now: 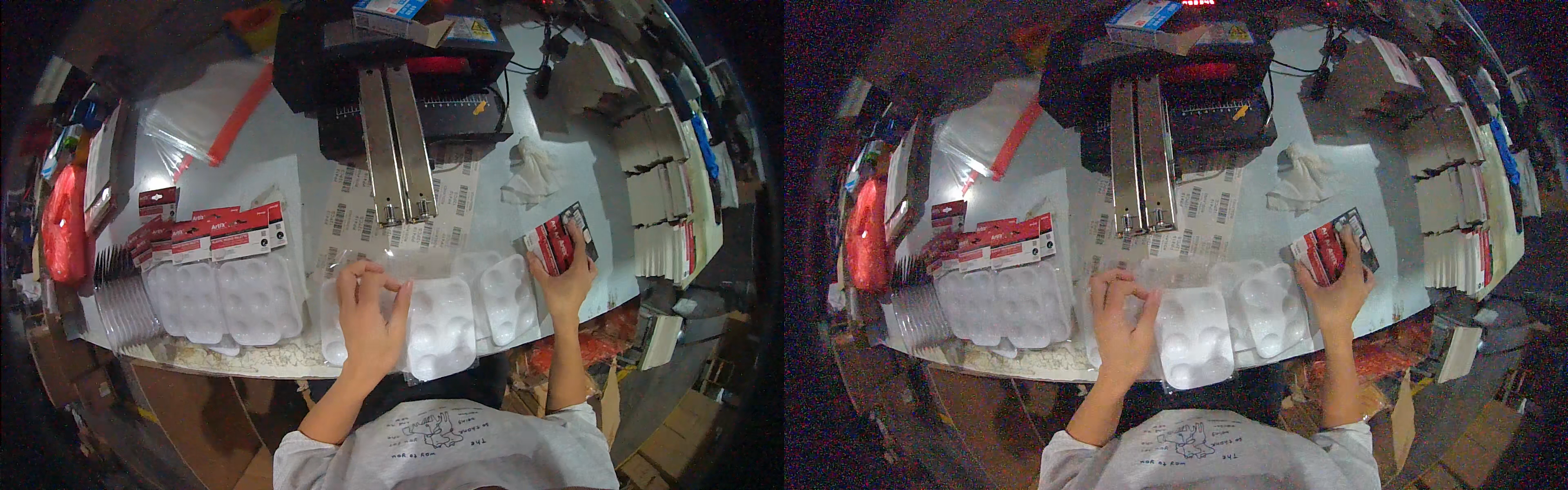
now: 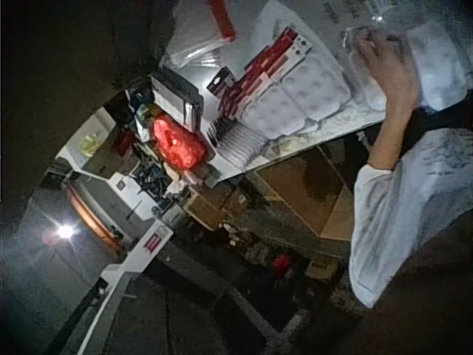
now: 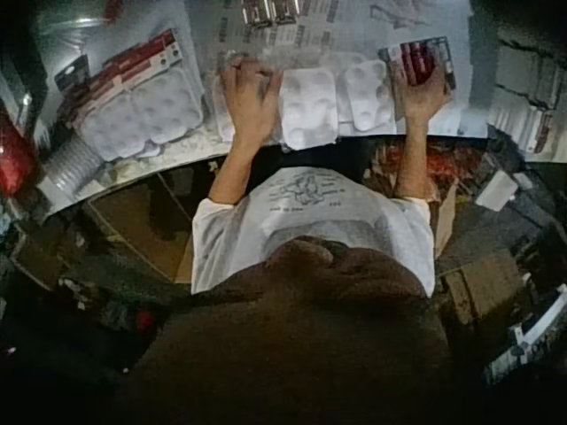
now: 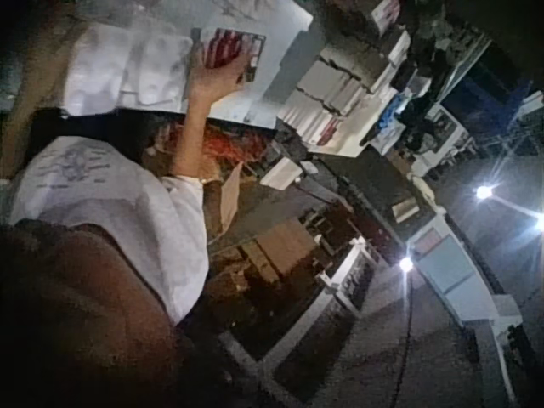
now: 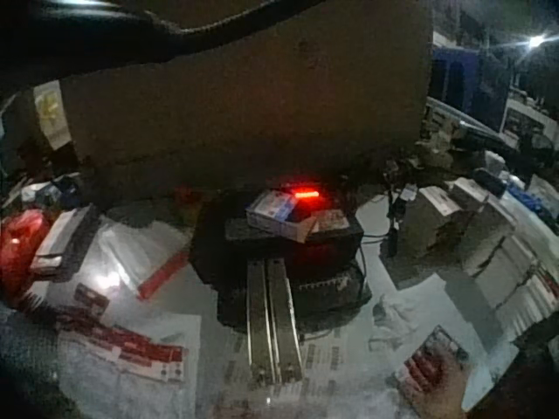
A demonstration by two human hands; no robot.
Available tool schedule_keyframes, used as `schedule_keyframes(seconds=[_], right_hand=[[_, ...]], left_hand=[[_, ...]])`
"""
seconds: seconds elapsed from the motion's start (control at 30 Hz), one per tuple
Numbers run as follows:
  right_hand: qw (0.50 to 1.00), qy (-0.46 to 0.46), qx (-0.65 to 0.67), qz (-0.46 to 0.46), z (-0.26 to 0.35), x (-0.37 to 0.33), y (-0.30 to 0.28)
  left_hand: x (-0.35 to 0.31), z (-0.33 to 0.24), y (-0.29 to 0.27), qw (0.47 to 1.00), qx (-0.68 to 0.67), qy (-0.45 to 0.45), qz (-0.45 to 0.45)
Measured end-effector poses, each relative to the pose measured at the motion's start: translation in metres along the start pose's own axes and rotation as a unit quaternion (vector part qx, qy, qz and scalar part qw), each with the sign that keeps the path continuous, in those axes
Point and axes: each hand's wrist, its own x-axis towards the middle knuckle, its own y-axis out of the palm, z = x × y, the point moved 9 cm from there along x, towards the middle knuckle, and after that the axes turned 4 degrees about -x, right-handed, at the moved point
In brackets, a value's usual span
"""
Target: The person repeatedly picks plastic mixing palettes and inserts them into clear plastic packaging with red Artix labels. They then place the packaged items into a cardboard box. The process is repeated multiple times throughout the clip.
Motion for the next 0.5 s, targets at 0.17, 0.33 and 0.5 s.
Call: schedule_keyframes(seconds=[0.17, 0.33, 0.5], right_hand=[[0.971, 0.020, 0.235, 0.036, 0.050, 0.008, -0.035], [0.906, -0.231, 0.310, 0.173, 0.168, 0.004, -0.047], [0.908, -0.302, 0.231, 0.175, 0.203, -0.005, -0.028]], left_hand=[[-0.016, 0.007, 0.009, 0.857, -0.446, -0.245, 0.076], [-0.025, -0.014, 0.008, 0.901, -0.359, -0.199, 0.145], [-0.023, -0.011, -0.005, 0.941, -0.272, -0.175, 0.102]])
